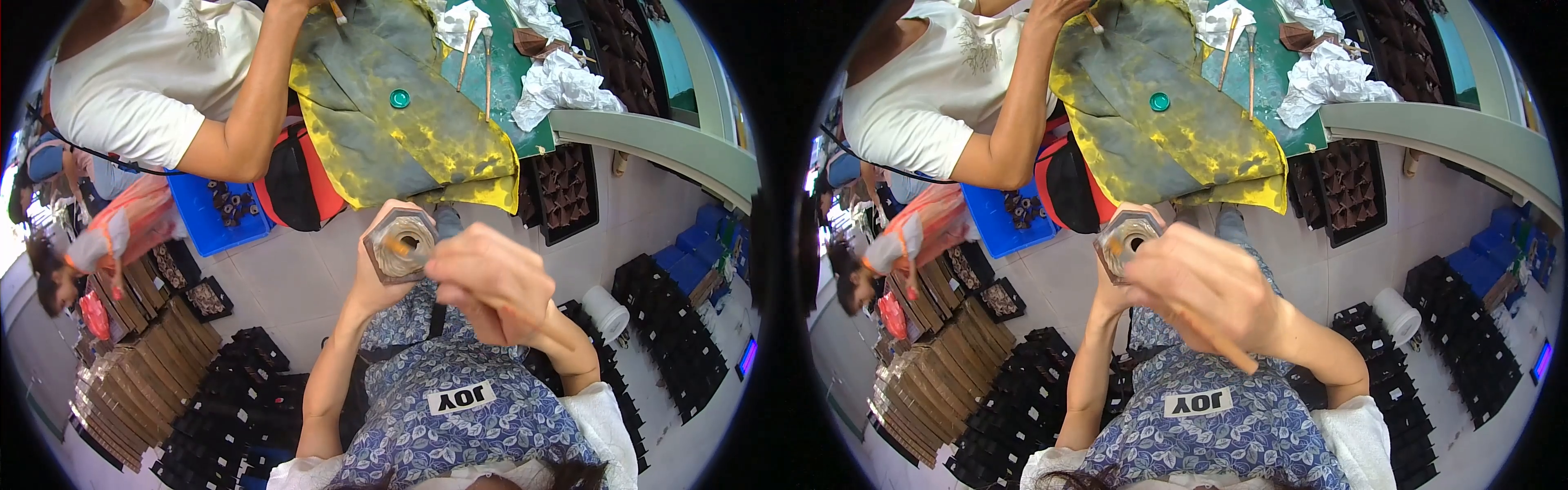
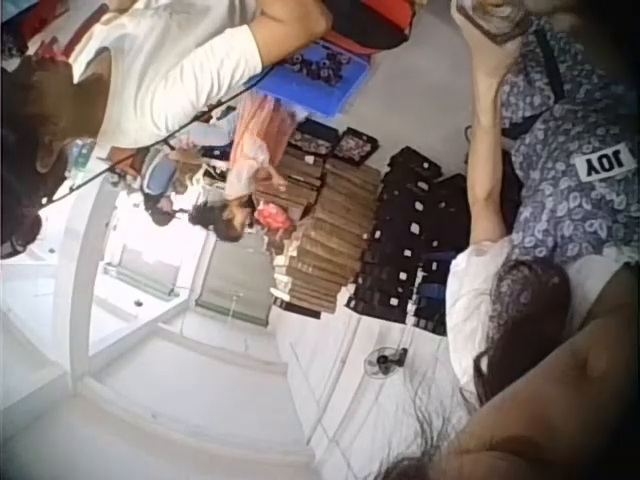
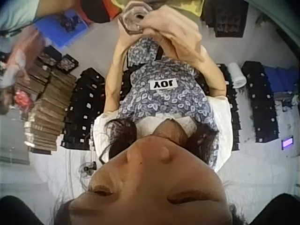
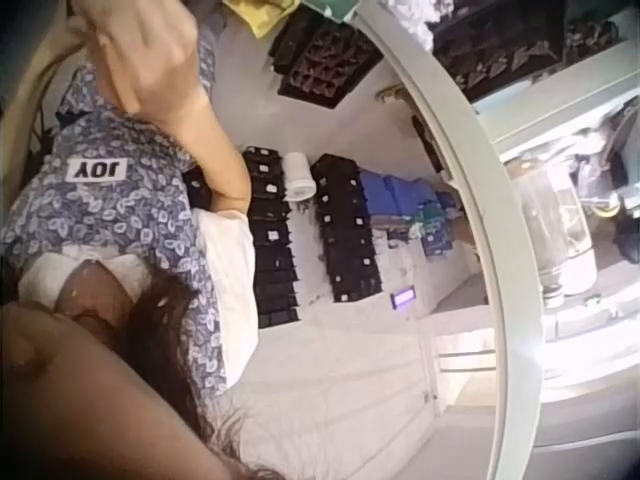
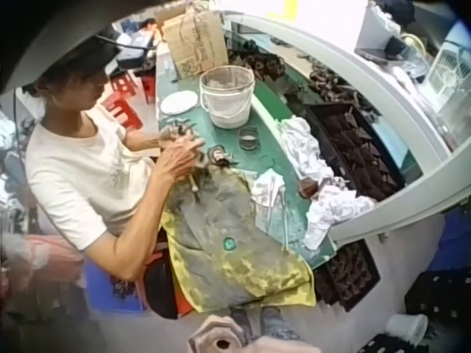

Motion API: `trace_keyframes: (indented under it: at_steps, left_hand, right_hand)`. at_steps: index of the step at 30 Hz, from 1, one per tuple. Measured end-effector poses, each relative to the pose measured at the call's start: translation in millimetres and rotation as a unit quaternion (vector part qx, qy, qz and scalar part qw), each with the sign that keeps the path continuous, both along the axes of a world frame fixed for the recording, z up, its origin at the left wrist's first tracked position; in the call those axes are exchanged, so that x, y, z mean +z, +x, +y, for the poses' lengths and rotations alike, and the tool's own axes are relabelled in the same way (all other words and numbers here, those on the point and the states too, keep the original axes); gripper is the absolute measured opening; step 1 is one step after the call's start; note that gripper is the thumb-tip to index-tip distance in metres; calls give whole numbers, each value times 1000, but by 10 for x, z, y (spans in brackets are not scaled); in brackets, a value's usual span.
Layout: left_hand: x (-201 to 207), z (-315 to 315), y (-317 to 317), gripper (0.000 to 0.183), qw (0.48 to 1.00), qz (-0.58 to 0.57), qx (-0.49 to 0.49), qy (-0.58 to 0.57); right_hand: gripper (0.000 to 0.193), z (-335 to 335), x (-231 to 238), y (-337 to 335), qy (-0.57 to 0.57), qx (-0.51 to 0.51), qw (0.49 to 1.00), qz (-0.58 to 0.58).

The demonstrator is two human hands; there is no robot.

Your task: Applying a coating or paint to small molded parts using a paintbrush on a workbench.

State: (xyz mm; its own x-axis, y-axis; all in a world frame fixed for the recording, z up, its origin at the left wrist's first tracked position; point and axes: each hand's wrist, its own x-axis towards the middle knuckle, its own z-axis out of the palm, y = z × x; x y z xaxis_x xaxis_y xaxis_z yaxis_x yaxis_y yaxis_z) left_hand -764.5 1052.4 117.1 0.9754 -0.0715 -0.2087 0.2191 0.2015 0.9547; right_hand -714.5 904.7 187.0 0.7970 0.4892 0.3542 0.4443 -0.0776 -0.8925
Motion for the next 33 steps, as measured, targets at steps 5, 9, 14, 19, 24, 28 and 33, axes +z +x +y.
trace_keyframes:
  at_steps: [5,9,14,19,24,28,33]
  left_hand:
    - [-47,-7,-49,43,1000,-9,-2,-3]
    - [-61,-18,-33,48,994,11,5,-106]
    - [-45,11,-23,49,1000,6,-1,-24]
    - [-68,32,-14,48,999,-10,6,-46]
    - [-42,79,9,48,999,-16,-2,35]
    - [-64,133,-16,49,994,-24,-7,105]
    - [-102,137,-23,49,996,-21,-4,84]
  right_hand:
    - [23,-31,-22,49,-10,-27,1000,-5]
    - [19,13,50,-13,21,20,999,25]
    - [16,-38,9,55,12,-22,999,-22]
    - [19,9,13,27,7,-12,1000,-22]
    - [14,29,-2,-3,23,-25,999,-8]
    - [15,13,124,35,-16,-69,996,50]
    - [8,84,114,-60,12,-46,991,125]
